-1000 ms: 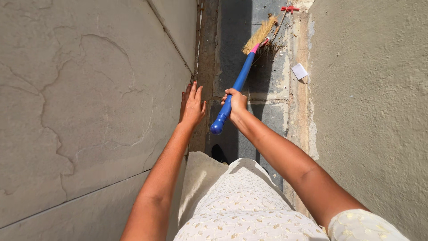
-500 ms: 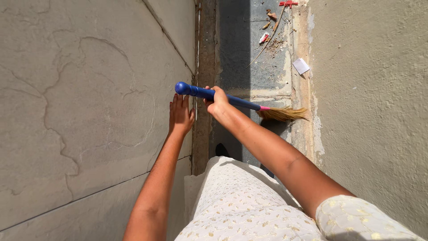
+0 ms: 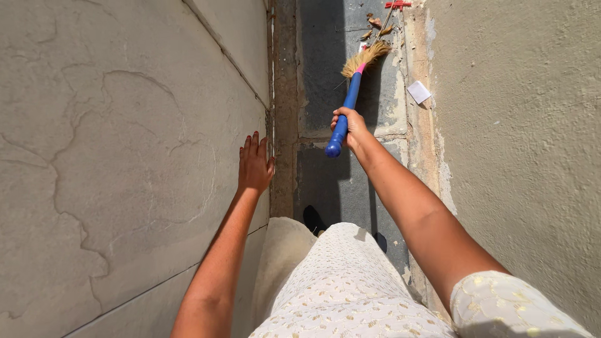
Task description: The person sweeps a narrow outdoor walkway and a patio area using a broom, pushing leaves and litter into a pile.
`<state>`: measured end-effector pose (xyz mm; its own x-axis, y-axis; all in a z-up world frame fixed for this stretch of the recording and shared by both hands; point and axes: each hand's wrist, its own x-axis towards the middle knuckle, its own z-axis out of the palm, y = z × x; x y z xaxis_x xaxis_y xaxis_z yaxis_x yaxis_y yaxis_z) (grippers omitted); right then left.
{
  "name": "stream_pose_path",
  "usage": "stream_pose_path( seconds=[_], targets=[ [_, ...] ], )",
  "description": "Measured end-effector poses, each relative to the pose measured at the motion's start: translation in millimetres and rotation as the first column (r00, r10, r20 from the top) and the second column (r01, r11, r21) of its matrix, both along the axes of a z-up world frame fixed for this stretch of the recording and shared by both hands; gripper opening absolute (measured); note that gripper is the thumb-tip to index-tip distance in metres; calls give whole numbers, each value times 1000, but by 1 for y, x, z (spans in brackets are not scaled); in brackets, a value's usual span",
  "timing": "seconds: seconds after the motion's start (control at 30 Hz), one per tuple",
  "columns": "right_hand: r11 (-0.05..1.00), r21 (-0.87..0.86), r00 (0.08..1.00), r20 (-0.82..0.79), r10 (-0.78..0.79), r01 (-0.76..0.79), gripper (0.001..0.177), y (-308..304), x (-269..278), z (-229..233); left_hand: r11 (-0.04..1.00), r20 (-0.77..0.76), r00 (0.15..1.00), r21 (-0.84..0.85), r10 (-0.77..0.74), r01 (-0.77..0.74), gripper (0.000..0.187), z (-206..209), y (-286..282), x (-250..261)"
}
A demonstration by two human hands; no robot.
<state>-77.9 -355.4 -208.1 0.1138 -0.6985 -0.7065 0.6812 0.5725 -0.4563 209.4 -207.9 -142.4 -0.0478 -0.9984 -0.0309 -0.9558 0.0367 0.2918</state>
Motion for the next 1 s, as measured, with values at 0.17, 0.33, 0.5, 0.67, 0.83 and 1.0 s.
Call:
stream_pose_path(
  seconds=[0.17, 0.33, 0.5, 0.67, 0.83, 1.0],
  targets=[
    [972, 27, 962, -152, -228, 235, 11, 83, 32, 30, 1000, -19, 1000, 15, -15, 15, 63, 1, -25, -25],
    [896, 206, 899, -290, -328, 393, 11, 123, 68, 17, 999, -50, 998, 19, -47, 48, 62, 9, -38, -41],
    [907, 319, 938, -297, -179, 274, 7, 73, 14, -66, 997, -52, 996, 3, -74, 75, 63, 4, -42, -39],
    [956, 288, 996, -86, -24, 47, 3, 29, -30, -101, 997, -32, 997, 23, -68, 69, 64, -3, -48, -35],
    [976, 216, 984, -160, 73, -38, 5, 10, -19, -75, 996, -80, 993, 24, -88, 90, 66, -5, -52, -42],
    [991, 128, 927, -375, 5, 47, 14, 57, -20, -42, 994, -76, 992, 7, -104, 105, 65, -7, -63, -43]
  ],
)
